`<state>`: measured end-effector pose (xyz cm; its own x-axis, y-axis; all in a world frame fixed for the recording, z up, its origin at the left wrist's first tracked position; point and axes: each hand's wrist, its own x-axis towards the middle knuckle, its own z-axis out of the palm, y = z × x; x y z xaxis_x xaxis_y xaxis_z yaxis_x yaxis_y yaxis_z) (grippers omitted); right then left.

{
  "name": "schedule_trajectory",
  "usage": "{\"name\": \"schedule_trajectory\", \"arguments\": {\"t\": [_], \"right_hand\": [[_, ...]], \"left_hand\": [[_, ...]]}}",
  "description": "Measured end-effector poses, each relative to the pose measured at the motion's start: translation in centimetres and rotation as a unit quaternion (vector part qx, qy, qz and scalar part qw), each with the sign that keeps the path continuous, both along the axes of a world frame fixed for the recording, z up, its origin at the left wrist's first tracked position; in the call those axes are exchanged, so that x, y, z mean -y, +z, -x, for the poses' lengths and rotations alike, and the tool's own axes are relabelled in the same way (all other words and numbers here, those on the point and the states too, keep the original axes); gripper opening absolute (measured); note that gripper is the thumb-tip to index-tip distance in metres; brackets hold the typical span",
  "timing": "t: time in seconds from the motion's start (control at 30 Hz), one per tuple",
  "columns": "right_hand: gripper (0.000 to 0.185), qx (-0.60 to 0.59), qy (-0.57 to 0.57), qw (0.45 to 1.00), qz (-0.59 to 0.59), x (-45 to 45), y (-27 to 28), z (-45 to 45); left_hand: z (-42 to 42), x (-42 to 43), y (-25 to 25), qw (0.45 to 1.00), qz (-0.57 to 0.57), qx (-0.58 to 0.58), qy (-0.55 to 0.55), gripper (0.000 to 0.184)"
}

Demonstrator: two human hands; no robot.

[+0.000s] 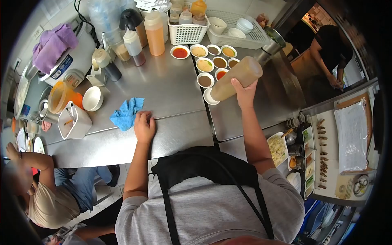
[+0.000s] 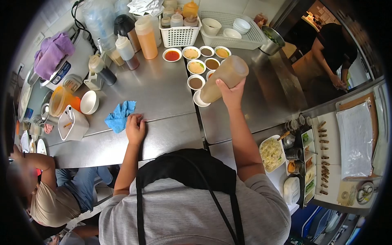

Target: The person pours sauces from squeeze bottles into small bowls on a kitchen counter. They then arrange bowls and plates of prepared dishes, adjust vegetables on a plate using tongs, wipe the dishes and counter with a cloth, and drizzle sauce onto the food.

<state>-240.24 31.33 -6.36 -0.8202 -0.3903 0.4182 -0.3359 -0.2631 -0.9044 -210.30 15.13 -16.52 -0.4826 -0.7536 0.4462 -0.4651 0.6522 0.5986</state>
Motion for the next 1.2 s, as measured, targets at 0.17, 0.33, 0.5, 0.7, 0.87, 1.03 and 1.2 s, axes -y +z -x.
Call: {"name": "schedule_trajectory", "arguments": {"t": [0.17, 0.33, 0.5, 0.7, 0.87, 1.03, 1.2], "right_hand": [[0.062, -0.074, -0.032, 0.992, 0.093, -1.3, 7.7, 0.7], [0.044, -0.174, 0.108, 0.936, 0.287, -6.1, 18.3, 0.6], [0.056, -0.176, -0.109, 0.977, -0.054, -1.5, 6.5, -1.7], [0.071, -0.012, 0.054, 0.998, -0.010, -0.3, 0.5, -1.1], [0.070, -0.028, 0.032, 0.999, 0.012, 0.3, -1.0, -0.5], [0.068, -0.024, 0.037, 0.999, 0.028, 0.8, -0.6, -0.1], [0.067, -0.030, 0.038, 0.999, 0.023, 0.9, -0.3, 0.2]], "left_hand": [[0.0, 0.0, 0.1, 1.000, -0.010, 0.000, -0.003, 0.014], [0.2, -0.2, 0.3, 1.000, -0.012, -0.002, 0.000, 0.014], [0.3, -0.1, 0.4, 1.000, 0.018, -0.007, -0.004, 0.013], [-0.3, -0.2, 0.2, 1.000, 0.009, 0.013, -0.007, 0.012], [0.3, -0.1, 0.4, 1.000, -0.015, -0.012, 0.000, 0.012], [0.3, 0.0, 0.7, 1.000, -0.006, 0.006, -0.001, 0.011], [0.3, 0.0, 0.5, 1.000, -0.014, 0.003, 0.005, 0.011]]}}
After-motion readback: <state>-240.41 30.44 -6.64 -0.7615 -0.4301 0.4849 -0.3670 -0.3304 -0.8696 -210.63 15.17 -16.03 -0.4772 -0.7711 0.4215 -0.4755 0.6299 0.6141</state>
